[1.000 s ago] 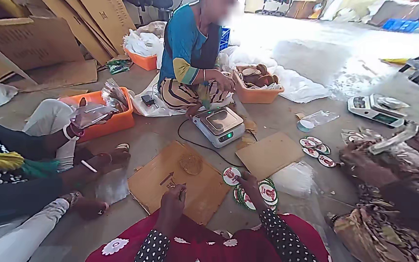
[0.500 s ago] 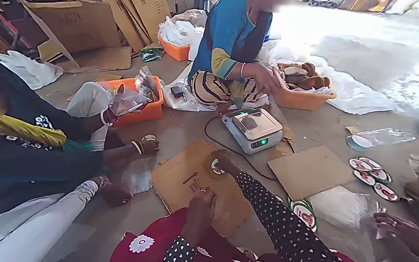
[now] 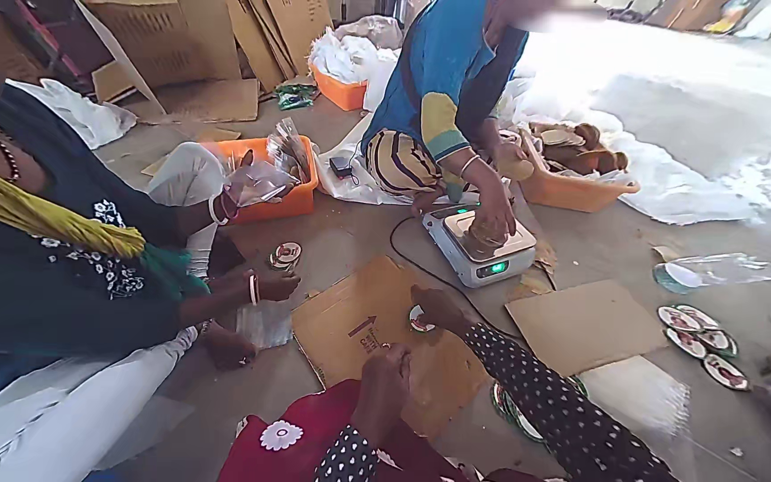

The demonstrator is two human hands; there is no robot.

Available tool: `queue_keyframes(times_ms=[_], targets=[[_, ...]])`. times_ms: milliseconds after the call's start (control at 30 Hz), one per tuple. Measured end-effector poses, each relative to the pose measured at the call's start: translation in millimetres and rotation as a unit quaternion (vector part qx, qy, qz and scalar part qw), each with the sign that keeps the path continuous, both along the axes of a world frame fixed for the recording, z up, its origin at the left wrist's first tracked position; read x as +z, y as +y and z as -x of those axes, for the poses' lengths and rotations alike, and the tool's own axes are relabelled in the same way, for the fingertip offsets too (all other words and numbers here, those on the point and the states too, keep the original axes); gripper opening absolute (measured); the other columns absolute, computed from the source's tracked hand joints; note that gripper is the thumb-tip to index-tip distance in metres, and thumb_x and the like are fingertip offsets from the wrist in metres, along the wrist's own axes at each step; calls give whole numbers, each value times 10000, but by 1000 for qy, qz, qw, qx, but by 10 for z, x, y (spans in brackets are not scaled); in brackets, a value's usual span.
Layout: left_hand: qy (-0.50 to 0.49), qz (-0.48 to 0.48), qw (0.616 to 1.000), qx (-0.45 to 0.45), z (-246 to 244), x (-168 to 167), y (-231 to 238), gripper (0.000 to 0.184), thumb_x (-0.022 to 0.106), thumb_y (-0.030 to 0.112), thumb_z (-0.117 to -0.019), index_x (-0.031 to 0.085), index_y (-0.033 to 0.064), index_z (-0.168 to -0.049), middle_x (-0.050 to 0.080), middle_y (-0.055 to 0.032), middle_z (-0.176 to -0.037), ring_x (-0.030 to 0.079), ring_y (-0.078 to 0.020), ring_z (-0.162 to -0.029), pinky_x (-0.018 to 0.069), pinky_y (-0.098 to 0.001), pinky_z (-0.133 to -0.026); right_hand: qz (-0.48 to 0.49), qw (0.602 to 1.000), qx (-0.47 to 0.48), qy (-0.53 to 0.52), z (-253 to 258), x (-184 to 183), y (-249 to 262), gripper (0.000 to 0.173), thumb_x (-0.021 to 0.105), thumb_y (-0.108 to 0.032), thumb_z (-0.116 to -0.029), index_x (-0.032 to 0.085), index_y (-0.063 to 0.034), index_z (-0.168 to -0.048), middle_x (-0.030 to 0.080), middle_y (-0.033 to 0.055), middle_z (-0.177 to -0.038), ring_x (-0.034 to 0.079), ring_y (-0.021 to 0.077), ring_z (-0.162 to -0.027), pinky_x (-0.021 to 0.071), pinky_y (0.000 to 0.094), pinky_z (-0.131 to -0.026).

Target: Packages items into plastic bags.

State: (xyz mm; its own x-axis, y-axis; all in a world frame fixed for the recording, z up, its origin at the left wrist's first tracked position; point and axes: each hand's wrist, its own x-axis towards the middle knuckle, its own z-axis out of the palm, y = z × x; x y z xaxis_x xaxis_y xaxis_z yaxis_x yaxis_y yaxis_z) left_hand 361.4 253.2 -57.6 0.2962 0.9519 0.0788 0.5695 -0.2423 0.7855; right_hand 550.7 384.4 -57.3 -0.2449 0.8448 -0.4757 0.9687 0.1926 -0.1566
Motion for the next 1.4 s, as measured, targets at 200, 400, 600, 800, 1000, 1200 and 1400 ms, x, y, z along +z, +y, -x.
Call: queue_keyframes(times_ms=[200, 400, 600, 800, 1000, 1200, 1400], targets=[[18, 34, 997, 70, 53, 191, 6, 235, 544, 124, -1016, 718, -7, -1103, 719, -179, -921, 708, -324, -867, 565, -504, -831, -85, 990, -77, 85, -185, 125, -1077, 337, 643, -269, -1008, 680, 27, -1166, 664, 248, -1162, 644, 423, -1116, 497, 584, -967], [-13, 5, 994, 108, 77, 163, -52, 258, 540, 119, -1014, 704, -28, -1148, 718, -170, -911, 700, -297, -808, 573, -480, -804, -124, 947, -272, 114, -358, -136, -1720, 393, 635, -292, -1007, 641, 12, -1255, 683, 253, -1160, 659, 437, -1110, 501, 620, -950], [-39, -87, 989, 109, 30, 138, -143, 222, 563, 79, -981, 718, -50, -1073, 705, -179, -831, 691, -309, -736, 577, -490, -738, -139, 669, -377, 626, -1, 855, -2146, 358, 669, -85, -923, 605, 26, -1257, 747, 81, -1036, 732, 139, -937, 620, 326, -869], [-112, -90, 986, 90, 33, 138, -207, 190, 587, 77, -956, 704, -30, -1061, 667, -103, -750, 625, -193, -632, 553, -385, -647, -102, 659, -359, 653, 260, 746, -2027, 353, 693, -54, -912, 609, 50, -1239, 751, 109, -1019, 739, 163, -919, 622, 327, -866], [-166, -67, 980, 85, 20, 65, -226, 142, 638, 98, -927, 674, -30, -977, 580, -24, -642, 529, -101, -543, 494, -293, -584, -210, 800, -383, 410, 278, 632, -2059, 550, 691, -310, -947, 569, 10, -1377, 697, 182, -1171, 682, 250, -1095, 535, 469, -977], [-174, -68, 979, 81, -48, 33, -232, 141, 636, 90, -930, 666, -36, -984, 624, -43, -688, 569, -104, -559, 520, -295, -583, -255, 790, -381, 407, 439, 740, -2168, 476, 679, -277, -966, 591, 14, -1332, 718, 137, -1092, 707, 184, -1006, 569, 399, -918], [-222, -81, 968, 88, -88, 41, -257, 111, 630, 98, -933, 657, -10, -944, 605, -7, -670, 535, -59, -537, 488, -242, -547, -264, 820, -354, 363, 491, 655, -2189, 441, 681, -296, -966, 617, 4, -1282, 712, 160, -1066, 706, 251, -1006, 565, 455, -911]])
